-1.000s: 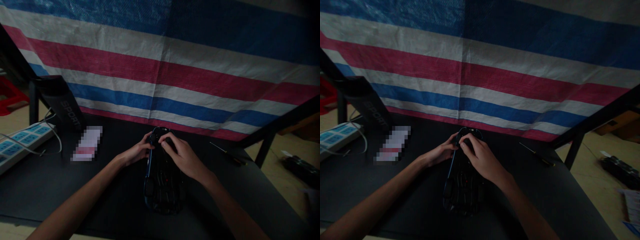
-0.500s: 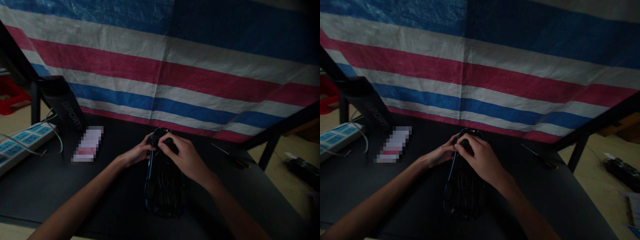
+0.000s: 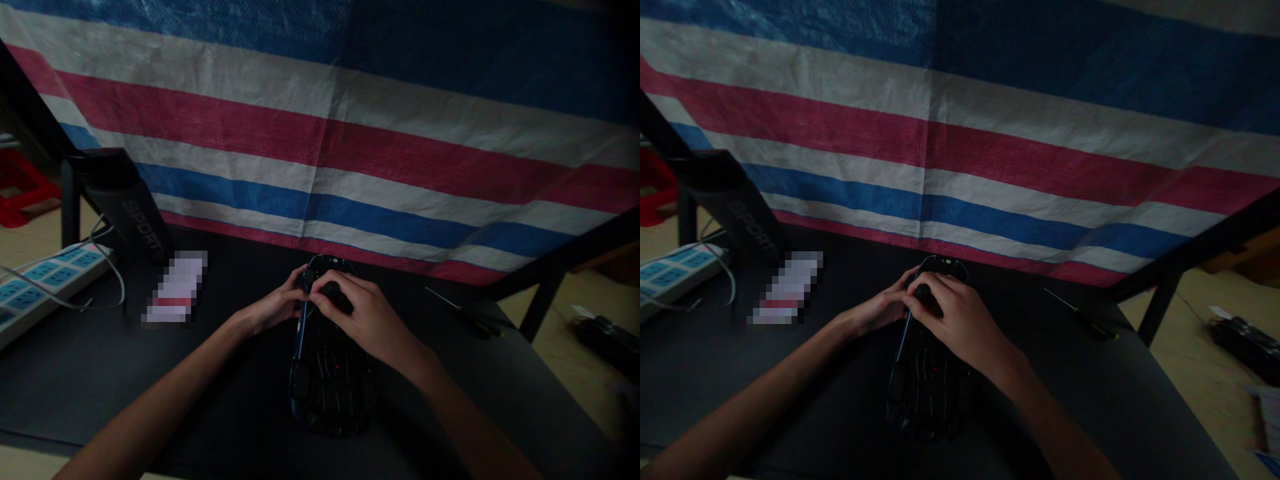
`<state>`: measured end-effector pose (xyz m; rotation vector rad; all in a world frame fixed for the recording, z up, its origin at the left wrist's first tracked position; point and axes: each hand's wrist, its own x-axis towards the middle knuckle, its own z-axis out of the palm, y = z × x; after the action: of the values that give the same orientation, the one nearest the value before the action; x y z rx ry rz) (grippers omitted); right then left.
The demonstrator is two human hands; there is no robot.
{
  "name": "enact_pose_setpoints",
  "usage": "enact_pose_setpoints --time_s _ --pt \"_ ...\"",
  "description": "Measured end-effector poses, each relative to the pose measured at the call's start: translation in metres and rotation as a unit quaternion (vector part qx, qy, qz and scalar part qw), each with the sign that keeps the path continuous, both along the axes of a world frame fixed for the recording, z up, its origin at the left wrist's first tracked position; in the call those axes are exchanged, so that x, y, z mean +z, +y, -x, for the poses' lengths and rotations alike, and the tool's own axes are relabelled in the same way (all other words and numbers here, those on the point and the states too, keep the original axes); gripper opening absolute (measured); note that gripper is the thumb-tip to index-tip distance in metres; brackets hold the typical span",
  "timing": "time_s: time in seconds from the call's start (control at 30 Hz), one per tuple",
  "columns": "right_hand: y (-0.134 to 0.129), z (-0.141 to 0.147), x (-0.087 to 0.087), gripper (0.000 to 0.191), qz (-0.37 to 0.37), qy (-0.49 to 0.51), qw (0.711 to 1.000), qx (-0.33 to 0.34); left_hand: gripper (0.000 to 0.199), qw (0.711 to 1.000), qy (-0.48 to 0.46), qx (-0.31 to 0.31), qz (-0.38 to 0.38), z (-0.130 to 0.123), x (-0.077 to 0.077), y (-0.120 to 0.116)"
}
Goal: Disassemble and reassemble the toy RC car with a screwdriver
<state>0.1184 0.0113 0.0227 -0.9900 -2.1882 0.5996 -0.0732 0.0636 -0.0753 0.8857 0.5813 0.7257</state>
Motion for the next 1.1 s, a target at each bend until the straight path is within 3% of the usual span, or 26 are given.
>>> enact_pose_setpoints --time_s 0.17,0.3,0.47,0.7,1.1 --pt "0.004 0.003 0.007 0.005 -0.001 -0.027 1.000 0.015 0.095 1.000 -0.014 -0.004 0.001 -0.001 0.002 -0.001" --pt "0.008 0.005 0.024 0.007 0.024 -0.100 0.993 0.054 0.095 1.000 -0.009 -0.003 -0.015 0.000 0.004 -0.003" --pt "0.012 0.004 0.038 0.022 0.029 -0.178 0.983 0.035 0.077 0.999 0.005 -0.019 -0.042 0.002 0.000 -0.002" --pt "0.012 -0.008 0.033 0.017 0.018 -0.172 0.984 0.040 0.092 1.000 0.003 -0.015 -0.011 0.001 0.004 -0.002" --pt "0.015 -0.011 0.031 0.012 -0.001 -0.153 0.987 0.054 0.094 1.000 -0.007 -0.014 -0.002 0.001 0.003 -0.002"
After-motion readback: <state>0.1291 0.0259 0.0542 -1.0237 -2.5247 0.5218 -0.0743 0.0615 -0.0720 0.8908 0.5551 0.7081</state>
